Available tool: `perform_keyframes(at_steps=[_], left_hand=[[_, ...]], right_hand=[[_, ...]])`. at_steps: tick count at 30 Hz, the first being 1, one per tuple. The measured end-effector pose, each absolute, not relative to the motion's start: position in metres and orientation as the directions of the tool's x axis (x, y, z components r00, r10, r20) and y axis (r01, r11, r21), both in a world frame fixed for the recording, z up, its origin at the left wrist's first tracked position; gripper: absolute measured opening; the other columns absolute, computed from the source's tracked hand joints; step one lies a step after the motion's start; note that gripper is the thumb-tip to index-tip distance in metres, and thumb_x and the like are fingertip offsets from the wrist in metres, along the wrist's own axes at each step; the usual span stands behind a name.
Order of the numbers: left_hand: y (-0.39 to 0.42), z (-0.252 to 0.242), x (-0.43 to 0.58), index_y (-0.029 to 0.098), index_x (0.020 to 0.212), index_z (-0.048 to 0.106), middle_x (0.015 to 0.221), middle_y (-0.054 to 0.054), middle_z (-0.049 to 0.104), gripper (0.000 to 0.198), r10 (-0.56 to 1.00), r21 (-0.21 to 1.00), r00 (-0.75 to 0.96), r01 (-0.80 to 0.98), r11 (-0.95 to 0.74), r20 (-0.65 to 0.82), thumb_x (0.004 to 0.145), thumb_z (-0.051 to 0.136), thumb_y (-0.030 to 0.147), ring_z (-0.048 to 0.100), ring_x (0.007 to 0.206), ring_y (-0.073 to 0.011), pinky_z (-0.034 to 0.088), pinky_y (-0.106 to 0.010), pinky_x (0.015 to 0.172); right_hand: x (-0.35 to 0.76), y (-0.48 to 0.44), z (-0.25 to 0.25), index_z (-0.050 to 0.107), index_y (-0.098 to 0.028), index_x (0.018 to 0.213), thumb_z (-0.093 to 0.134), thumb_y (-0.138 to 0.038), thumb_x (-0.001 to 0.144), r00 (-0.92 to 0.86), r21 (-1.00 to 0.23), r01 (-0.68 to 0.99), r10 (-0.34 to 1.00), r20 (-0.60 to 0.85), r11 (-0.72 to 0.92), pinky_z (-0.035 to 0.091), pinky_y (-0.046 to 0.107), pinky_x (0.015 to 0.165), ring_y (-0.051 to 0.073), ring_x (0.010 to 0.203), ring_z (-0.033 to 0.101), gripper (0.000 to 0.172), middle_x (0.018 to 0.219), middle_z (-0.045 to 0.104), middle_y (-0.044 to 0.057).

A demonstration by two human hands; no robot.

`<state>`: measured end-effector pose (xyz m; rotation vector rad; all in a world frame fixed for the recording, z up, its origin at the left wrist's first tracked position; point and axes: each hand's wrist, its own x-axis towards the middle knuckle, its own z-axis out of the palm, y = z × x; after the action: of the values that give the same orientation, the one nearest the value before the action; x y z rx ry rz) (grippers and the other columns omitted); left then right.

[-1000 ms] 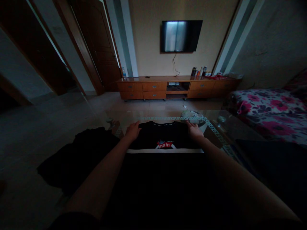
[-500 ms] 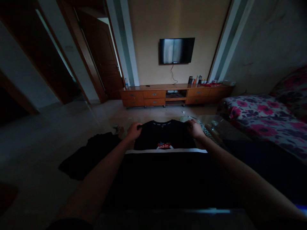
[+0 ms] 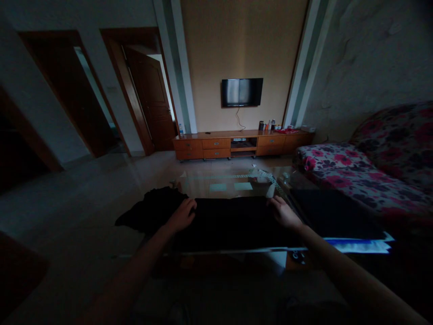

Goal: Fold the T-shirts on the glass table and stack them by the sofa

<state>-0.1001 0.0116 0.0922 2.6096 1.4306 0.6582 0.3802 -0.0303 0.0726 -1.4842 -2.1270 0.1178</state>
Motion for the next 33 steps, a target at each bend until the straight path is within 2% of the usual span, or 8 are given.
perform_keyframes(at_steps=[5,11,17,23,25,28,30,33], left_hand=[[-0.022,0.048,-0.103,0.024,0.105,0.052,0.128,-0.007,0.053,0.031,0.838,0.157,0.517,0.826,-0.542,0.173,0.079,0.049,0.008,0.047,0.123,-0.0240,0.038,-0.041,0.109],[-0.022,0.042,-0.100,0.026,0.115,0.055,0.140,-0.008,0.047,0.038,0.848,0.143,0.511,0.837,-0.528,0.139,0.081,0.048,0.010,0.040,0.133,-0.0257,0.036,-0.045,0.111],[-0.025,0.054,-0.102,0.027,0.110,0.060,0.140,-0.006,0.048,0.036,0.811,0.129,0.583,0.801,-0.585,0.057,0.079,0.051,0.013,0.042,0.130,-0.0276,0.040,-0.046,0.105],[-0.020,0.068,-0.087,0.025,0.085,0.064,0.122,-0.007,0.057,0.009,0.807,0.101,0.590,0.802,-0.589,0.026,0.079,0.058,0.019,0.049,0.118,-0.0288,0.041,-0.047,0.101],[-0.015,0.068,-0.071,0.024,0.091,0.065,0.116,-0.008,0.059,0.016,0.818,0.114,0.564,0.811,-0.574,0.110,0.088,0.049,0.019,0.052,0.115,-0.0260,0.042,-0.044,0.101],[-0.009,0.059,-0.045,0.024,0.117,0.062,0.133,-0.009,0.056,0.029,0.794,0.163,0.569,0.780,-0.604,0.214,0.097,0.040,0.024,0.051,0.124,-0.0233,0.041,-0.040,0.107],[-0.005,0.049,-0.031,0.025,0.136,0.054,0.153,-0.009,0.043,0.042,0.767,0.176,0.602,0.749,-0.639,0.222,0.098,0.047,0.041,0.041,0.139,-0.0257,0.034,-0.042,0.115],[-0.002,0.034,-0.021,0.031,0.154,0.036,0.166,-0.007,0.022,0.080,0.787,0.179,0.600,0.766,-0.617,0.146,0.086,0.057,0.069,0.018,0.152,-0.0327,0.021,-0.050,0.121]], right_hand=[[0.380,-0.060,0.033,0.061,-0.018,0.100,0.045,-0.008,0.083,-0.264,-0.323,0.892,0.944,0.198,0.317,0.045,0.038,0.096,0.024,0.101,0.054,0.027,0.108,0.057,0.012],[0.376,-0.057,0.036,0.056,-0.020,0.108,0.049,-0.013,0.082,-0.247,-0.344,0.888,0.948,0.202,0.305,0.043,0.039,0.101,0.024,0.107,0.053,0.028,0.120,0.053,0.013],[0.380,-0.059,0.036,0.059,-0.019,0.100,0.054,-0.012,0.076,-0.290,-0.320,0.893,0.948,0.131,0.317,0.042,0.037,0.103,0.024,0.109,0.053,0.026,0.120,0.052,0.012],[0.365,-0.058,0.050,0.069,-0.019,0.082,0.053,-0.019,0.083,-0.245,-0.231,0.935,0.960,0.136,0.271,0.037,0.044,0.109,0.027,0.122,0.047,0.016,0.132,0.053,0.011],[0.348,-0.052,0.055,0.072,-0.019,0.090,0.048,-0.024,0.090,-0.199,-0.222,0.945,0.961,0.194,0.240,0.038,0.043,0.109,0.027,0.124,0.047,0.024,0.133,0.055,0.012],[0.317,-0.043,0.051,0.064,-0.020,0.128,0.044,-0.032,0.097,-0.234,-0.238,0.927,0.943,0.235,0.289,0.038,0.040,0.110,0.025,0.127,0.048,0.039,0.141,0.052,0.013],[0.304,-0.039,0.042,0.049,-0.024,0.147,0.047,-0.046,0.097,-0.283,-0.229,0.917,0.937,0.204,0.327,0.034,0.044,0.114,0.029,0.136,0.042,0.055,0.153,0.042,0.013],[0.300,-0.039,0.025,0.036,-0.036,0.155,0.046,-0.067,0.092,-0.303,-0.208,0.924,0.946,0.117,0.321,0.022,0.054,0.119,0.034,0.149,0.024,0.071,0.165,0.025,0.009]])
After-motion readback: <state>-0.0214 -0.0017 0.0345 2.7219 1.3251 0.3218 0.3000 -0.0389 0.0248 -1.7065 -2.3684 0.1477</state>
